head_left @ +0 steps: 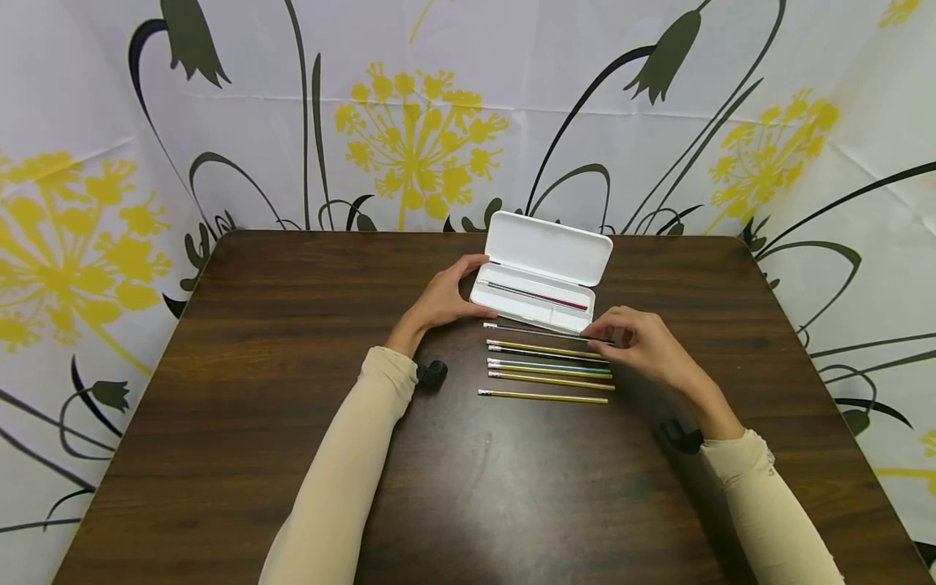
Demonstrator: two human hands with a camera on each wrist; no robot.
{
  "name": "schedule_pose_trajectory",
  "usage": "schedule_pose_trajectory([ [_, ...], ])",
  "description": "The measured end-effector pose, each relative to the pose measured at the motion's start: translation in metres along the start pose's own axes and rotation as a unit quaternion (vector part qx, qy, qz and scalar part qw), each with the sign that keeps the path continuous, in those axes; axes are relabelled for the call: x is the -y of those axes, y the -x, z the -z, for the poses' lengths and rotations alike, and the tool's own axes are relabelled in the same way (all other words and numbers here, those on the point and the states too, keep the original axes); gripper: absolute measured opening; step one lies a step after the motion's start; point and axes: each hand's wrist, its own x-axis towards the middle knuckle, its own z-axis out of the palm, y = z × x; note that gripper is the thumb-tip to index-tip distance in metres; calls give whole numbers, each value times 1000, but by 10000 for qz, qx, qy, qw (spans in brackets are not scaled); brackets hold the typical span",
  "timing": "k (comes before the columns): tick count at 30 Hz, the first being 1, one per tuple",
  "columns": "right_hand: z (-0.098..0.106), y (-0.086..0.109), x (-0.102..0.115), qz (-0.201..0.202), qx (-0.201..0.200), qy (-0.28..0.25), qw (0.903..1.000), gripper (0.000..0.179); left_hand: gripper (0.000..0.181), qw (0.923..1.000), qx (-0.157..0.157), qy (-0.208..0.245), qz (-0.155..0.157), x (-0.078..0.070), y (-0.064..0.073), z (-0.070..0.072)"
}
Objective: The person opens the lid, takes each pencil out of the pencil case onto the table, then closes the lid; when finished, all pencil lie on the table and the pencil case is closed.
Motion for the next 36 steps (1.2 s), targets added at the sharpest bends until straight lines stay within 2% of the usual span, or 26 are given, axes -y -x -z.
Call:
schedule_pose_trajectory([
  [6, -3, 16, -2, -57, 23, -109, 9999, 27, 98, 10000, -40, -14, 10, 0, 0, -1],
  [20, -9, 24, -14, -298, 415, -96, 9986, 22, 97, 10000, 15, 24, 33, 1, 0, 0],
  [28, -11, 22, -13, -173, 751, 431, 9961, 21, 97, 9999, 2, 47, 95, -1, 0, 2],
  [36, -12, 24, -13, -185, 751, 576, 9953, 19, 97, 10000, -2, -11, 48, -1, 0, 0],
])
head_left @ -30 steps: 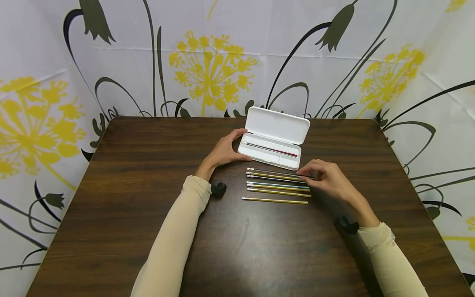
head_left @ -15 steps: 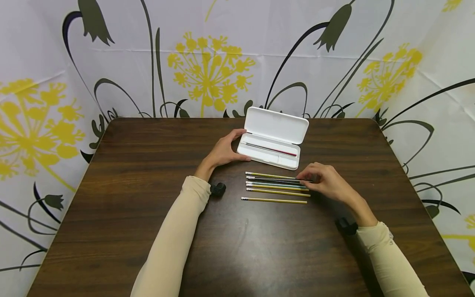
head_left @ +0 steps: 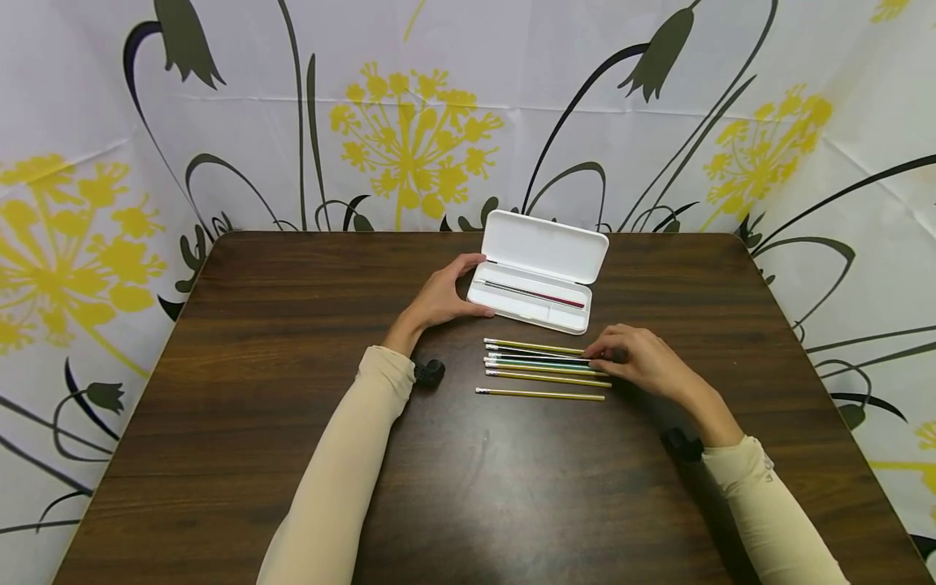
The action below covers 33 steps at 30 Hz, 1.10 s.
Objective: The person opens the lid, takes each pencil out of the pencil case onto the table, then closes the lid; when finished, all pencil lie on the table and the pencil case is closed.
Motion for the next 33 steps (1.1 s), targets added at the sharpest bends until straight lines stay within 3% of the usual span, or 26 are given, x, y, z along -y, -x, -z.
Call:
schedule_pose_trajectory([
  [7, 4, -1, 2, 147, -49, -7, 9999, 18, 96, 10000, 0, -34, -47, -2, -1, 2],
  [11, 14, -11, 0, 143, -331, 139, 9993, 18, 96, 10000, -20, -27, -30, -3, -1, 3],
  [18, 29, -54, -11, -550, -896, 379, 9937, 14, 97, 9999, -28, -93, 97, 4, 1, 1],
  [21, 33, -71, -12, -819, -940, 327, 9917, 14, 98, 9999, 25, -93, 104, 5, 2, -2],
  [25, 40, -88, -11, -875, -1024, 300, 9904, 14, 97, 10000, -19, 20, 3, 3, 3, -4],
  [33, 41, -99, -9, -1057, -702, 363, 9913, 15, 97, 10000, -54, 0, -82, 1, 0, -1],
])
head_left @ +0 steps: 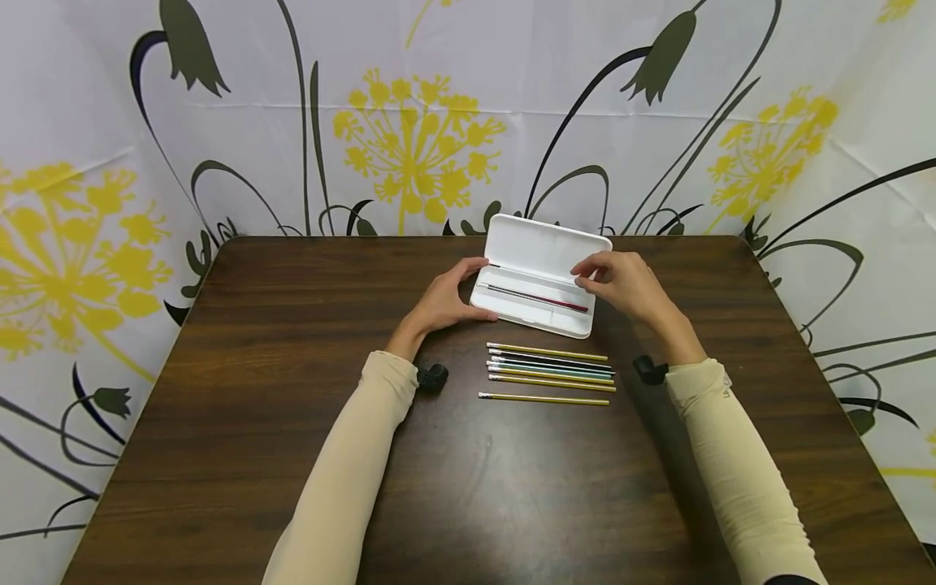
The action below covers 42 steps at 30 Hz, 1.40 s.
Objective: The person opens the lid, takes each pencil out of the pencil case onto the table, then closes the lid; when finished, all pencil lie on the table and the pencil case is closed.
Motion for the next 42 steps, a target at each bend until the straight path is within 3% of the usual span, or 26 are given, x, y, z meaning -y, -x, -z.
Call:
schedule_pose_trajectory([
  [8, -18, 0, -1, -122, 1249, 599, 9903, 15, 97, 9999, 33, -35, 105, 1, 1, -2],
  [14, -24, -2, 4, -259, 1402, 927, 9854, 14, 97, 10000, -7, 22, 68, 0, 2, -3],
  [20, -26, -2, 4, -519, 1535, 816, 9834, 13, 97, 9999, 7, 27, 143, 2, 2, -5],
  [25, -25, 3, -1, -318, 1197, 584, 9906, 10, 98, 9999, 5, 53, 89, 1, 2, -6],
  [34, -6, 33, 2, 452, 66, 281, 9986, 8, 97, 10000, -9, 32, -10, 0, -1, -5],
  [42, 2, 47, 11, 895, -128, 143, 9958, 10, 96, 10000, -23, 0, 3, -1, -1, -1],
])
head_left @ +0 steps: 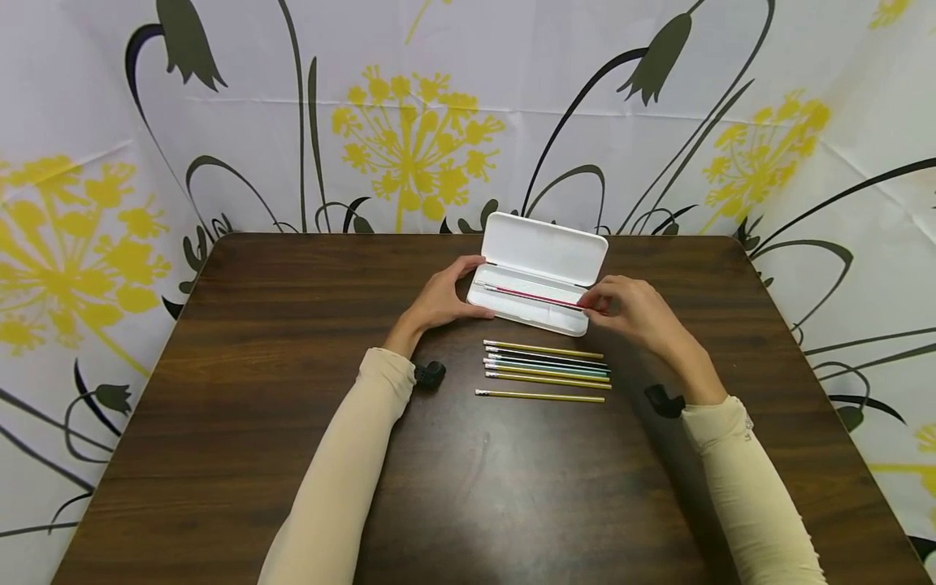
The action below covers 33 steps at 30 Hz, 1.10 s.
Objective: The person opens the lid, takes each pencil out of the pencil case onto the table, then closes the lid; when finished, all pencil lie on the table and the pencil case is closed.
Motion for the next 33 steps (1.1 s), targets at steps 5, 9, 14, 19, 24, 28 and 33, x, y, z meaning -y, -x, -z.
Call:
schedule_pose_trajectory([
  [5, -1, 6, 6, 112, 35, -53, 9999, 10, 97, 10000, 24, -45, 52, 0, 0, 0],
  [9, -6, 14, 11, 188, 92, -77, 9998, 11, 96, 10000, 51, -31, 70, 1, 0, 0],
  [14, -15, 24, 14, 314, 165, -101, 9993, 13, 95, 10000, 48, -29, -18, 0, 0, 1],
  [19, -23, 30, 16, 350, 239, -107, 9990, 14, 97, 10000, 11, -67, 29, -2, 1, 2],
  [24, -26, 39, 14, 275, 356, -51, 9990, 13, 97, 10000, 38, -63, 68, 0, 0, 0],
  [28, -28, 44, 12, 165, 484, -7, 9987, 12, 97, 10000, 35, -47, 53, 1, 0, 0],
  [33, -30, 47, 9, 68, 626, 47, 9980, 13, 96, 9999, 9, -58, 101, 1, 0, 0],
])
